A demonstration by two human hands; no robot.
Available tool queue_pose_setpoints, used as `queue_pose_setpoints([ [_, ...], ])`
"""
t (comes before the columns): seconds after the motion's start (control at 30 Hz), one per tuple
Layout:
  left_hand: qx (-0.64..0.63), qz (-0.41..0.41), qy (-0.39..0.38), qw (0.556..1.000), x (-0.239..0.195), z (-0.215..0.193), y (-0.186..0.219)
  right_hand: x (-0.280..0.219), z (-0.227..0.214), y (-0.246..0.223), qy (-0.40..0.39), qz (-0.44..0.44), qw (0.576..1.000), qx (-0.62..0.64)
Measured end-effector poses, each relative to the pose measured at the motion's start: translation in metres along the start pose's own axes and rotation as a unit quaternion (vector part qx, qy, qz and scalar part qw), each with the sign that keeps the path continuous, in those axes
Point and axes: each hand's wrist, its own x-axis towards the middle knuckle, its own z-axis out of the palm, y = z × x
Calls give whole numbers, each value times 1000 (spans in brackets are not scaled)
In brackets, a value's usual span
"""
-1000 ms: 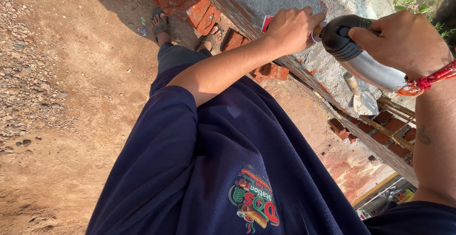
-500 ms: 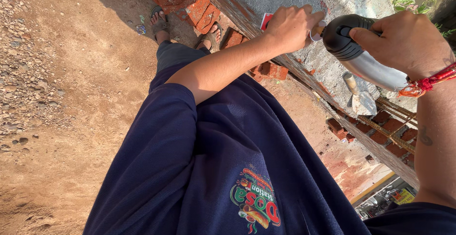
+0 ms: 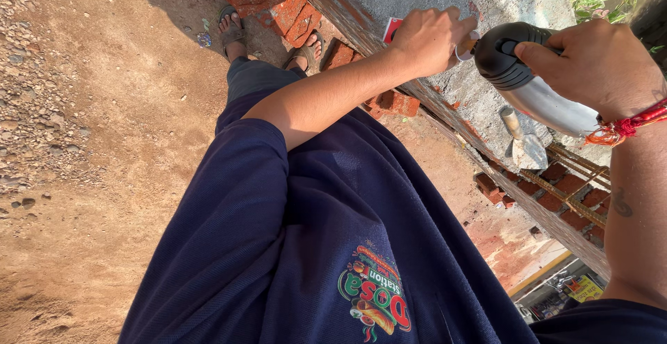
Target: The person sets several paper cups on a brick ledge and pours tea into them from a thermal carafe.
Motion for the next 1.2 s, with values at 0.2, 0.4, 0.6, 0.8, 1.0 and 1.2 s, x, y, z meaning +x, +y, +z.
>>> queue_pose_setpoints([
  [0.2, -24, -20, 16, 999, -1, -14, 4, 1, 0, 0, -17, 45, 997, 54],
  [0.4, -78, -47, -23, 996, -3, -41, 4, -13, -3, -4, 22, 91, 989, 112],
  [0.6, -73, -62, -49, 994, -2, -62, -10, -29, 26, -13, 131, 93, 893, 420],
  [0.8, -60, -79, -52, 994, -8, -66, -29, -26, 83, -27, 179, 107, 751, 627],
  [1.0, -14, -126, -97, 987, -9, -58, -54, -34, 153, -44, 246, 126, 599, 751],
  [1.2, 8, -152, -136, 979, -6, -45, -71, -22, 223, -65, 392, 127, 424, 807],
])
